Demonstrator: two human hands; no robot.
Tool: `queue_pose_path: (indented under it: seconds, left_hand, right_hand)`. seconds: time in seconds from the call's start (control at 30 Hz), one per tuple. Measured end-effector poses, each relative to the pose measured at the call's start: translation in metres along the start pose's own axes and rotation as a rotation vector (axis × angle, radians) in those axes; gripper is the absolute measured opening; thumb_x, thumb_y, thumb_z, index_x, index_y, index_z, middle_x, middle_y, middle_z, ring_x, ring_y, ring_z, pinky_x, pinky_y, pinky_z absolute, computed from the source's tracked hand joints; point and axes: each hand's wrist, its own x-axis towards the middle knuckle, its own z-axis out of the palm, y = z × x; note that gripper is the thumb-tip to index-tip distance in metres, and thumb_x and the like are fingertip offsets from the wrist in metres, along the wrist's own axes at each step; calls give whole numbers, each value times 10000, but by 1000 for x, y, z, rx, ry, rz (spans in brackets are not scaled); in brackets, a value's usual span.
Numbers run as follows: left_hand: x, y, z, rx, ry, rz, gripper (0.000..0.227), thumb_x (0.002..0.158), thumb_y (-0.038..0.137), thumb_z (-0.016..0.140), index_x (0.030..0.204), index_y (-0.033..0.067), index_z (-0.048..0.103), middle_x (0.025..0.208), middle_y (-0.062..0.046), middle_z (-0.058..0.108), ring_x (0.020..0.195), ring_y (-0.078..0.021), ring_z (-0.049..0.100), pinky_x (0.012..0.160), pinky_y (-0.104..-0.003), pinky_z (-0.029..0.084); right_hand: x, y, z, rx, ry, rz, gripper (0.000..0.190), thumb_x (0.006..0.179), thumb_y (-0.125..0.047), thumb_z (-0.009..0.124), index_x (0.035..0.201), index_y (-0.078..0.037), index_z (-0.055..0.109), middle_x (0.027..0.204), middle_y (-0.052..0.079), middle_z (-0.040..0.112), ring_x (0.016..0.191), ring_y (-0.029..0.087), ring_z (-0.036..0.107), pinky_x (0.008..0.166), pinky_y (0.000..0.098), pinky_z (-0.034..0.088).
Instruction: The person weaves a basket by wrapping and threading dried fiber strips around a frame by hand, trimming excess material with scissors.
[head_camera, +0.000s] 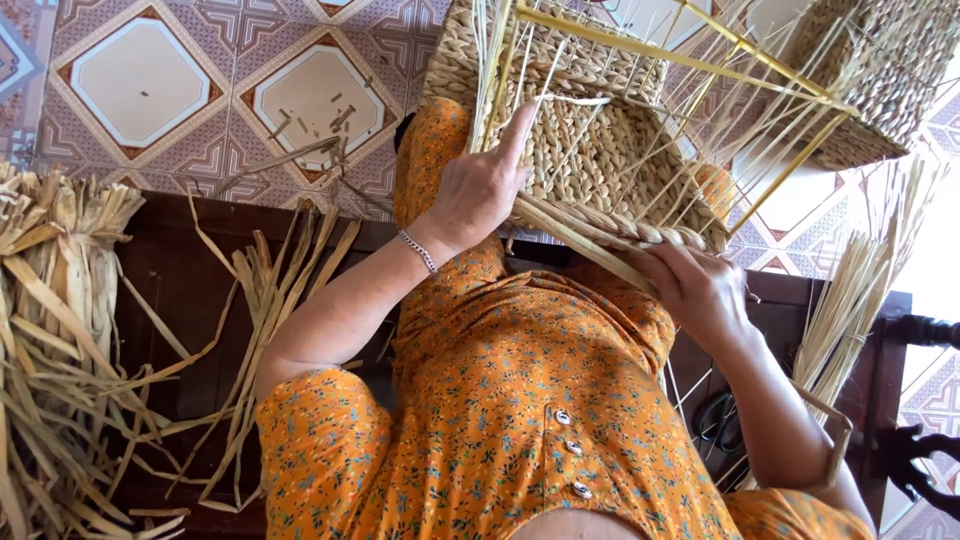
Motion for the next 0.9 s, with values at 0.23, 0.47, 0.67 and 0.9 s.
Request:
queue_pose_path:
  seconds: [0.23,0.47,0.67,0.9]
  left_hand:
    - [5,-11,6,-66,-95,-43,775,1016,145,721,1589,50,209,613,67,549,422,-74,494,354,-217,425]
    - [3,-2,-66,-445,-43,96,692,1030,226,759,1536,72,313,948,-3,774,687,-129,700,639,-290,565]
    - [-77,-45,-154,-175,88,-469,158,1021,139,712,1158,79,663,922,-68,776,694,-181,748,622,-330,588]
    - [-257,-136,-61,348,-467,-1047,66,870,69,710,895,11,730,901,-215,702,870,-373,688,760,-487,564]
  right_hand:
    - [-53,42,-13,-293,151,-151,78,954,-175,749,972,-113,706,926,60,714,764,229,694,693,350,553]
    - [-94,53,-23,-331,55,-230,330,784,-309,835,944,-49,711,910,116,691,806,311,655,703,374,513]
    - [-120,98,-6,-244,329,-99,70,1042,29,664,1024,-38,673,1064,106,713,889,232,654,776,300,509]
    - [-64,40,8,-47,411,-193,91,1013,63,602,1013,-13,652,1053,119,757,865,225,684,763,304,518]
